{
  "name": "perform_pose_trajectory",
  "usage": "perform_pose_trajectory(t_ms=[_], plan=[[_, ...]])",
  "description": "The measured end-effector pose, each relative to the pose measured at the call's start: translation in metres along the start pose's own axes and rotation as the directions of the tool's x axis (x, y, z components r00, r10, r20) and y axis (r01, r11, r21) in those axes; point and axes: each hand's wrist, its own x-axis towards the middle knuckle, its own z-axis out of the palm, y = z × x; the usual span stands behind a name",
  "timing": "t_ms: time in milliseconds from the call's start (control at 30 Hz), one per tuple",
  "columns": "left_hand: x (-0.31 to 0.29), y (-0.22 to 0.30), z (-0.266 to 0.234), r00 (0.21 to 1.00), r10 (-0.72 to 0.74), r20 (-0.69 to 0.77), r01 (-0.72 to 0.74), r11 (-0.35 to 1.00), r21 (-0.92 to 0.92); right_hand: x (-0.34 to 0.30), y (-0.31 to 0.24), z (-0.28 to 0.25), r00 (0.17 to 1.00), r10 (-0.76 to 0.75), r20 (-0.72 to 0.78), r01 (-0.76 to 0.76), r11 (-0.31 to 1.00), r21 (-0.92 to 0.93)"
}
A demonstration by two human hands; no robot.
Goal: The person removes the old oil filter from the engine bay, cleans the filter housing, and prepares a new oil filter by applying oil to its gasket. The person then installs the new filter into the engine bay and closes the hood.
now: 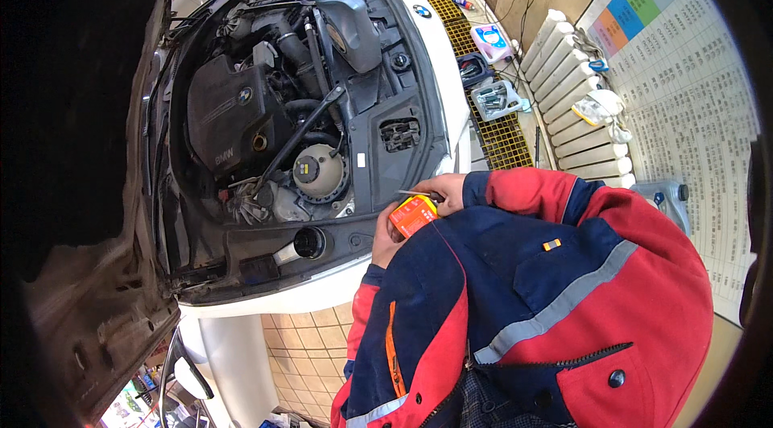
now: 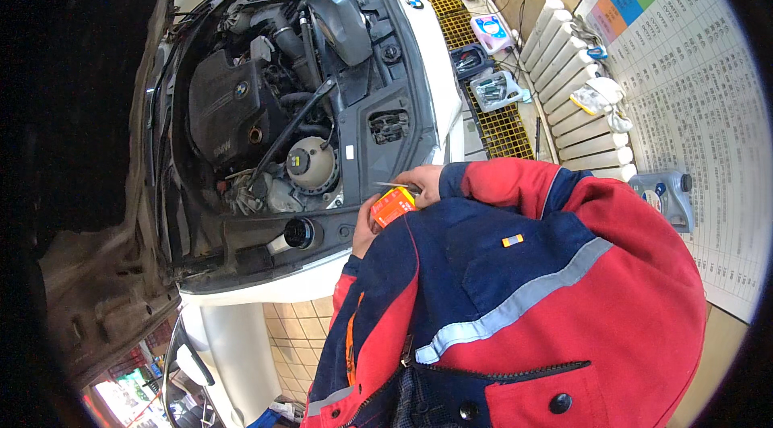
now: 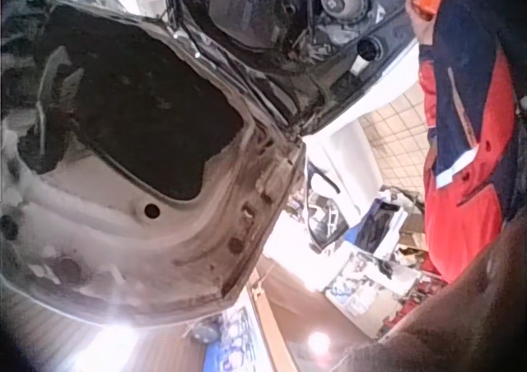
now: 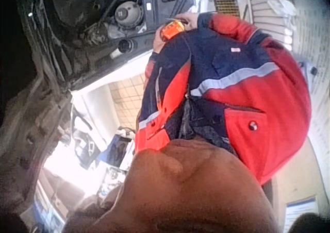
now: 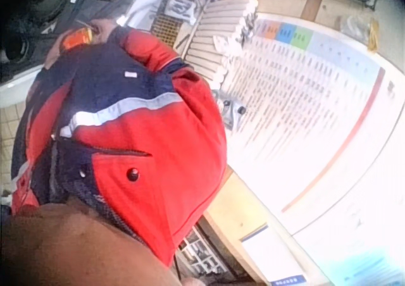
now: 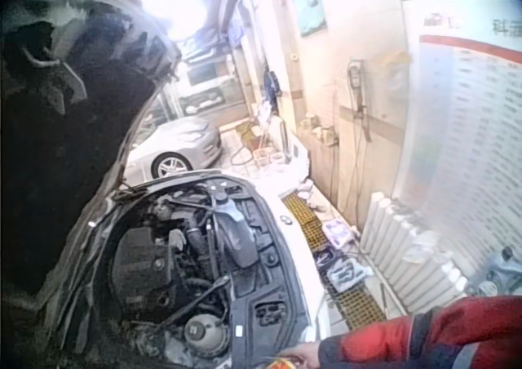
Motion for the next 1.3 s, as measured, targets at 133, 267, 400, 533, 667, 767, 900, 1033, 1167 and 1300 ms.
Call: perform_pose_trajectory(t_ms=[133, 267, 400, 533, 667, 767, 900, 1033, 1167, 1300], plan=[[-0.002, 0.010, 0.011, 1.000, 0.007, -0.021, -0.007, 0.999, 0.041, -0.008, -0.011, -0.004, 0.999, -0.032, -0.023, 0.034, 0.997, 0.064], [-0.002, 0.013, 0.018, 0.993, 0.082, -0.084, -0.072, 0.991, 0.115, -0.013, -0.026, -0.009, 0.992, 0.123, -0.039, -0.100, 0.922, 0.373], [0.000, 0.021, 0.008, 0.925, 0.375, -0.067, -0.303, 0.829, 0.470, 0.002, -0.034, -0.009, 0.946, 0.238, -0.218, -0.072, 0.814, 0.576], [0.001, 0.028, 0.003, 0.919, 0.372, -0.132, -0.376, 0.926, -0.011, 0.020, -0.039, -0.011, 0.919, 0.259, -0.296, 0.152, 0.460, 0.875], [0.003, 0.036, 0.004, 0.902, 0.390, -0.184, -0.431, 0.820, -0.377, 0.028, -0.046, -0.001, 0.855, 0.176, -0.487, 0.330, 0.539, 0.775], [0.003, 0.043, 0.000, 0.917, 0.352, -0.185, -0.397, 0.774, -0.494, 0.031, -0.046, 0.004, 0.674, 0.030, -0.738, 0.288, 0.909, 0.300], [0.004, 0.042, -0.004, 0.923, 0.353, -0.152, -0.380, 0.781, -0.496, 0.021, -0.042, 0.003, 0.737, -0.029, -0.675, -0.178, 0.955, -0.235], [0.008, 0.032, -0.003, 0.931, 0.315, -0.186, -0.365, 0.827, -0.427, 0.017, -0.051, 0.007, 0.878, -0.160, -0.452, -0.114, 0.846, -0.520], [0.010, 0.026, -0.004, 0.922, 0.287, -0.261, -0.371, 0.848, -0.378, 0.019, -0.065, 0.006, 0.777, -0.376, -0.504, 0.110, 0.871, -0.479], [0.009, 0.023, -0.006, 0.935, 0.282, -0.216, -0.349, 0.843, -0.409, 0.024, -0.069, 0.004, 0.902, -0.277, -0.330, 0.142, 0.914, -0.380]])
